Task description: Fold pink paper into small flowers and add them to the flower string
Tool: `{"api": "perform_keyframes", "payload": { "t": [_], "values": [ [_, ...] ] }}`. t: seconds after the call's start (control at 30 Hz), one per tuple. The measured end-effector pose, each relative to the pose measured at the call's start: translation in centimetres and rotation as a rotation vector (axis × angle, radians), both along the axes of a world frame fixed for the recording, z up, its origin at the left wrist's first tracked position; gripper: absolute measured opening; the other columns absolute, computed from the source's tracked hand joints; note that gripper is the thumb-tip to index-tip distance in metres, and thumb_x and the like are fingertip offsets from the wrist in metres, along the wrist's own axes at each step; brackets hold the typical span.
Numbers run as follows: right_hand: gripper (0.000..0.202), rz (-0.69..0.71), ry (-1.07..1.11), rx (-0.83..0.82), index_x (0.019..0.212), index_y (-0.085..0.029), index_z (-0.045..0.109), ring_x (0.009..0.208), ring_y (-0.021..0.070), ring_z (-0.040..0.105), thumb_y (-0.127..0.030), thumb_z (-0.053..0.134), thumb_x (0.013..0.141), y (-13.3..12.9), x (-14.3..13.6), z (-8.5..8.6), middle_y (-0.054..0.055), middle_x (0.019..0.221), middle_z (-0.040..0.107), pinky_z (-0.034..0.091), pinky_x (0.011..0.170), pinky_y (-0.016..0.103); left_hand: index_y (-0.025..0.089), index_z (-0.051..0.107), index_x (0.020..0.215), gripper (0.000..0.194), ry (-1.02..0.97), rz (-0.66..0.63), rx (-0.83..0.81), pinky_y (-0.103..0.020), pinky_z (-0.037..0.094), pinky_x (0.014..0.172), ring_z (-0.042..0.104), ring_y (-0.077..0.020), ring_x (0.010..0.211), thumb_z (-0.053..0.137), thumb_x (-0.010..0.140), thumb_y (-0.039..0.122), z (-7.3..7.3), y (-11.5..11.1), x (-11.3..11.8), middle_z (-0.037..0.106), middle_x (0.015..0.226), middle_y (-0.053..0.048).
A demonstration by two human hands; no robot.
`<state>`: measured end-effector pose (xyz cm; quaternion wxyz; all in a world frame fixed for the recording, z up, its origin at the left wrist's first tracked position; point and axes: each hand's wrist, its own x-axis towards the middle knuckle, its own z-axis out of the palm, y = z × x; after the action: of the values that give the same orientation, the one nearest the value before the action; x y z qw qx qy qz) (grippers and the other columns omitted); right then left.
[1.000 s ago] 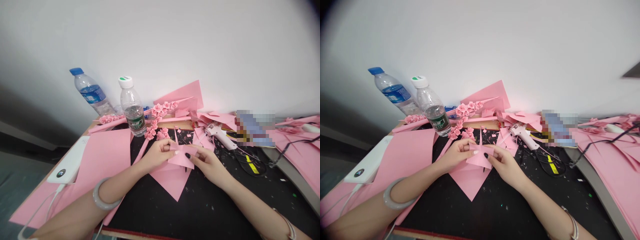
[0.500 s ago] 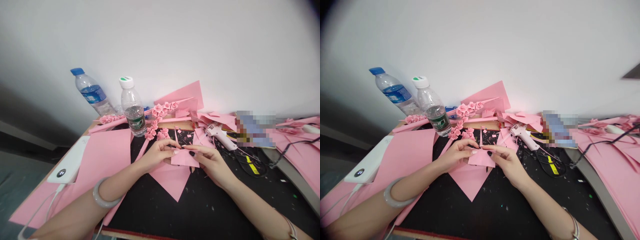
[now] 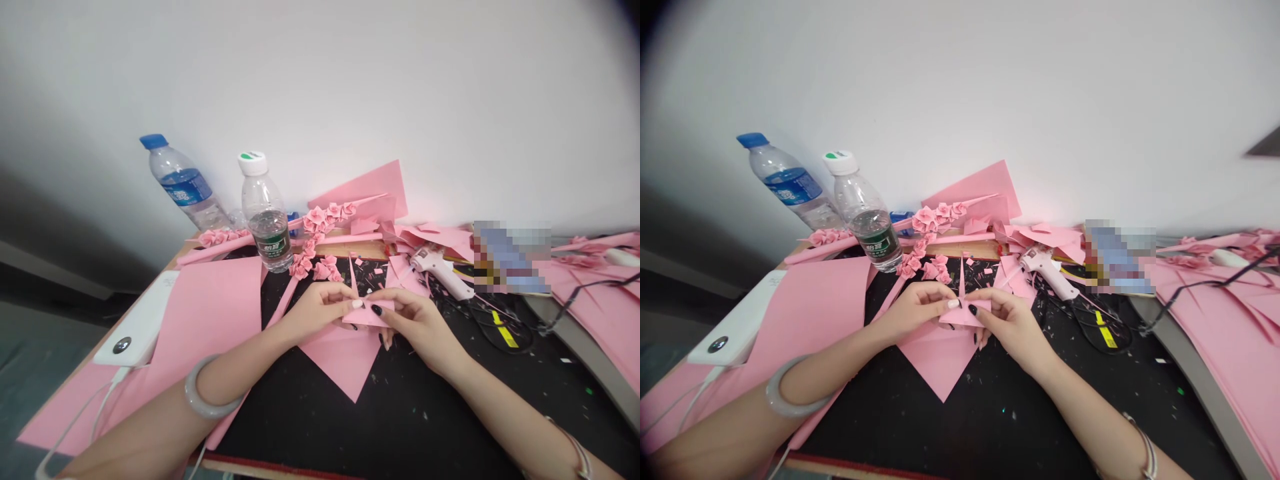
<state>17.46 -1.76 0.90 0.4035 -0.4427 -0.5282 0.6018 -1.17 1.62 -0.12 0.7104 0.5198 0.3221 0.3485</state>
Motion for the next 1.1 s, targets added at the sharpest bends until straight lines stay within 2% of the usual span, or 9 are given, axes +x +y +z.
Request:
{"api": "perform_keyframes", "payload": {
  "t": [0.1,0.2,0.33,0.73,0.87,1.1],
  "values": [
    [0.035,0.006,-0.076,0.0,0.11,-0.017,0.051,0.038,0.0101,0.055,-0.021,0.056,0.076,0.07,-0.09,0.06,-0.005,0.05,0.057,0.046,0.04,0.021,0.013,0.057,0.089,0.02,0.032,-0.031,-0.008,-0.028,0.054,0.059,0.064,-0.0152,0.063,0.061,0.072,0.023,0.07,-0.12,0.16,0.061,0.076,-0.003],
    [0.032,0.002,-0.129,0.003,0.107,-0.014,0.055,0.04,0.0102,0.056,-0.022,0.055,0.076,0.1,-0.02,0.09,-0.004,0.049,0.059,0.048,0.044,0.021,0.016,0.051,0.095,0.024,0.015,-0.037,-0.02,-0.032,0.055,0.061,0.065,-0.0158,0.063,0.06,0.073,0.022,-0.17,-0.13,0.21,0.062,0.079,-0.003],
    [0.03,-0.04,-0.145,0.006,0.103,-0.014,0.06,0.044,0.0099,0.057,-0.023,0.056,0.075,0.16,-0.02,0.1,-0.002,0.052,0.061,0.05,0.048,0.022,0.014,0.052,0.09,0.021,0.013,0.0,0.001,-0.037,0.056,0.066,0.065,-0.0165,0.067,0.061,0.072,0.021,-0.45,-0.07,0.27,0.061,0.078,-0.003],
    [0.032,-0.078,-0.197,0.065,0.105,-0.016,0.062,0.049,0.0138,0.062,-0.021,0.057,0.074,0.07,-0.26,-0.06,-0.001,0.053,0.064,0.055,0.053,0.026,0.013,0.056,0.089,0.017,0.131,0.064,0.139,-0.03,0.054,0.065,0.065,-0.0159,0.067,0.056,0.072,0.014,-0.66,-0.13,0.34,0.064,0.079,-0.004],
    [0.026,-0.115,-0.207,0.091,0.098,-0.018,0.064,0.048,0.0141,0.062,-0.019,0.056,0.073,0.04,-0.26,-0.12,0.0,0.057,0.065,0.055,0.053,0.027,0.013,0.056,0.09,0.018,0.133,0.071,0.14,-0.032,0.054,0.066,0.065,-0.0159,0.067,0.055,0.072,0.014,-0.7,-0.04,0.33,0.065,0.08,-0.004],
    [0.026,-0.101,-0.201,0.075,0.099,-0.016,0.063,0.05,0.0138,0.062,-0.018,0.056,0.074,0.05,-0.08,-0.06,-0.001,0.055,0.065,0.054,0.055,0.027,0.012,0.059,0.089,0.02,0.143,0.088,0.152,-0.029,0.053,0.066,0.065,-0.0161,0.068,0.057,0.07,0.014,-0.68,-0.01,0.27,0.064,0.079,-0.005]
  ]
}}
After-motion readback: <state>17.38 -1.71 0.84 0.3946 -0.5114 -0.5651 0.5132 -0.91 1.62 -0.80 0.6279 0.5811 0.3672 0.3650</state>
